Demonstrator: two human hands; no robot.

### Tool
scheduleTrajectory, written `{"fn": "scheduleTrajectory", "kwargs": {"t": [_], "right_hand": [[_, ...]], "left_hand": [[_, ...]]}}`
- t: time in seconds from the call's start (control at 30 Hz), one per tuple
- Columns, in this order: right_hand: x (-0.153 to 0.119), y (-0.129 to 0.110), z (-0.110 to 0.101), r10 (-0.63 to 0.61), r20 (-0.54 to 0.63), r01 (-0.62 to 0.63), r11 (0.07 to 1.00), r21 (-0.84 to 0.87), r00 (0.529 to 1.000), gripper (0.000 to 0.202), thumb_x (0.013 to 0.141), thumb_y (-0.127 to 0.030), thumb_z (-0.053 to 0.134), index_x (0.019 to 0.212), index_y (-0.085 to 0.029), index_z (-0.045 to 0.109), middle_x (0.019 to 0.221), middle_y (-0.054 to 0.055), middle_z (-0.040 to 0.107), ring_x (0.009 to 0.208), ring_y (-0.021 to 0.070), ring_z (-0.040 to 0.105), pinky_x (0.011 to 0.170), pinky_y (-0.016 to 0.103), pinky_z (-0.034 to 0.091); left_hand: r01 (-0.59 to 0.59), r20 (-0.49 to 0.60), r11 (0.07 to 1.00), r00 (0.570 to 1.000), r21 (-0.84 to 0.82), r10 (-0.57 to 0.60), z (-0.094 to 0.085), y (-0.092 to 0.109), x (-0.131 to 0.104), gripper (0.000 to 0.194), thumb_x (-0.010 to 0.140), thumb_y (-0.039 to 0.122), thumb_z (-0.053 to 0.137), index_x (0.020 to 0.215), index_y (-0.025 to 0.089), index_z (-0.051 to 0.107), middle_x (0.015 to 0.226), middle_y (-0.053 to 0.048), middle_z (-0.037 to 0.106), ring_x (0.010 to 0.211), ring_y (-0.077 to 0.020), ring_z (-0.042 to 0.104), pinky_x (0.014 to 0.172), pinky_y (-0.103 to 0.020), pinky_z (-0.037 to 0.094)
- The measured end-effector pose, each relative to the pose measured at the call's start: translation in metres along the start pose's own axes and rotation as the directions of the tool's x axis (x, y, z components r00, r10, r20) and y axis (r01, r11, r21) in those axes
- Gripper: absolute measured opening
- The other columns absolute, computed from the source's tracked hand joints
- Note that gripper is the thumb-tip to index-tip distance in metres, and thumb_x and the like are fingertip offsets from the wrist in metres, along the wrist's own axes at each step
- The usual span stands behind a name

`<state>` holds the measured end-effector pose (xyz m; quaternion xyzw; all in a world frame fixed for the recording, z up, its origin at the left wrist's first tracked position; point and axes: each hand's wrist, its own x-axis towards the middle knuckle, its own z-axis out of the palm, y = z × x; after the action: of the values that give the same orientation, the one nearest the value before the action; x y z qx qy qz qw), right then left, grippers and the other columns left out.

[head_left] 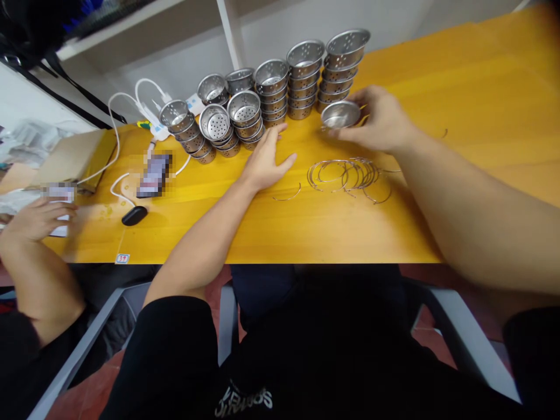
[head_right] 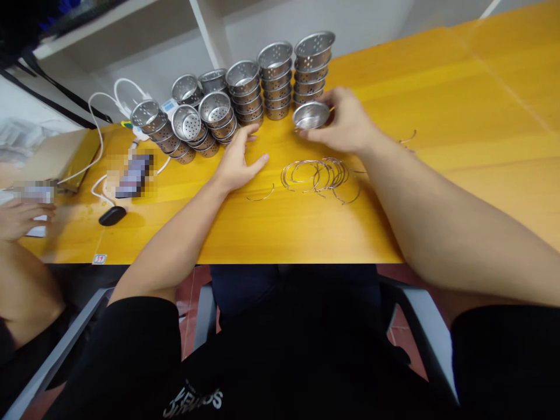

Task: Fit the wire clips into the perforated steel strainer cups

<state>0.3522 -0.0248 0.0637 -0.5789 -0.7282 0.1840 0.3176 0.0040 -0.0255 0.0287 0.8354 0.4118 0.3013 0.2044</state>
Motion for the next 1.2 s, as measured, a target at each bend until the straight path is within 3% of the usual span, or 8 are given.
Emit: {"fn": "scheduleTrajectory", "kwargs": {"t": [0.2, 0.37, 0.5, 0.57, 0.67, 0.8, 0.97, 1.2], "right_hand": [[-0.036, -0.08, 0.021, -0.209, 0.239, 0.173, 0.972, 0.161, 0.948, 0.103, 0.106, -0.096, 0.08, 0.187, -0.036, 0.062, 0.182, 0.015, 0.07, 0.137, 0.0452, 0.08, 0.12, 0.069, 0.071], [-0.042, -0.091, 0.013, -0.17, 0.33, 0.139, 0.983, 0.117, 0.928, 0.114, 0.106, -0.106, 0.073, 0.201, -0.051, 0.039, 0.192, 0.006, 0.063, 0.149, 0.0477, 0.076, 0.124, 0.077, 0.068], [-0.032, -0.064, -0.013, -0.106, 0.32, 0.138, 0.987, -0.077, 0.941, 0.111, 0.102, -0.098, 0.086, 0.193, -0.042, 0.057, 0.188, 0.015, 0.064, 0.151, 0.0524, 0.074, 0.13, 0.078, 0.064], [-0.024, -0.047, -0.024, -0.07, 0.382, 0.162, 0.963, -0.214, 0.921, 0.104, 0.096, -0.092, 0.097, 0.173, -0.026, 0.077, 0.176, 0.025, 0.07, 0.148, 0.055, 0.076, 0.132, 0.077, 0.063], [-0.014, -0.028, -0.033, -0.003, 0.481, 0.175, 0.933, -0.314, 0.877, 0.082, 0.087, -0.08, 0.112, 0.143, -0.024, 0.089, 0.15, 0.023, 0.081, 0.134, 0.0526, 0.082, 0.124, 0.073, 0.066], [-0.011, -0.018, -0.028, -0.034, 0.486, 0.18, 0.95, -0.256, 0.873, 0.051, 0.092, -0.057, 0.112, 0.126, -0.027, 0.089, 0.138, 0.017, 0.084, 0.123, 0.0455, 0.084, 0.116, 0.066, 0.067], [-0.012, -0.016, -0.02, -0.098, 0.5, 0.18, 0.976, -0.12, 0.86, 0.034, 0.096, -0.058, 0.105, 0.109, -0.032, 0.085, 0.114, 0.009, 0.087, 0.116, 0.042, 0.082, 0.112, 0.062, 0.066], [-0.011, -0.021, -0.022, -0.081, 0.533, 0.229, 0.949, -0.218, 0.842, 0.019, 0.101, -0.045, 0.091, 0.099, -0.028, 0.082, 0.101, 0.009, 0.087, 0.099, 0.0381, 0.082, 0.1, 0.058, 0.066]], "left_hand": [[-0.027, 0.043, 0.999, 0.999, 0.025, 0.026, 0.004, 0.011, 0.001, 0.112, 0.1, 0.08, 0.092, 0.19, 0.034, 0.042, 0.201, -0.018, 0.055, 0.19, -0.0437, 0.056, 0.163, -0.065, 0.043], [-0.007, -0.005, 0.999, 1.0, 0.032, 0.007, 0.005, 0.004, 0.003, 0.125, 0.1, 0.09, 0.089, 0.194, 0.032, 0.032, 0.206, -0.021, 0.048, 0.194, -0.0447, 0.052, 0.164, -0.062, 0.04], [0.005, -0.047, 0.999, 0.999, 0.041, -0.003, 0.005, -0.001, 0.003, 0.12, 0.104, 0.085, 0.086, 0.195, 0.033, 0.028, 0.208, -0.021, 0.044, 0.197, -0.0436, 0.047, 0.167, -0.063, 0.033], [0.007, -0.05, 0.999, 0.999, 0.037, -0.005, 0.005, -0.002, 0.003, 0.118, 0.105, 0.081, 0.085, 0.195, 0.032, 0.026, 0.207, -0.022, 0.045, 0.195, -0.0428, 0.05, 0.167, -0.062, 0.035], [0.022, -0.053, 1.0, 0.998, 0.016, -0.021, 0.005, -0.003, 0.004, 0.114, 0.107, 0.077, 0.083, 0.196, 0.034, 0.025, 0.206, -0.02, 0.047, 0.193, -0.0419, 0.053, 0.165, -0.063, 0.038], [0.061, -0.076, 0.998, 0.995, -0.029, -0.063, 0.003, -0.012, 0.008, 0.111, 0.107, 0.079, 0.081, 0.195, 0.036, 0.03, 0.202, -0.02, 0.052, 0.191, -0.0428, 0.054, 0.165, -0.066, 0.037], [0.063, -0.106, 0.998, 0.992, -0.017, -0.064, 0.001, -0.024, 0.01, 0.118, 0.105, 0.09, 0.078, 0.195, 0.033, 0.028, 0.202, -0.022, 0.052, 0.19, -0.0422, 0.056, 0.164, -0.065, 0.039], [0.032, -0.082, 0.999, 0.996, -0.008, -0.033, 0.0, -0.023, 0.01, 0.114, 0.108, 0.098, 0.066, 0.197, 0.036, 0.029, 0.201, -0.022, 0.054, 0.188, -0.0433, 0.059, 0.163, -0.068, 0.039]]}}
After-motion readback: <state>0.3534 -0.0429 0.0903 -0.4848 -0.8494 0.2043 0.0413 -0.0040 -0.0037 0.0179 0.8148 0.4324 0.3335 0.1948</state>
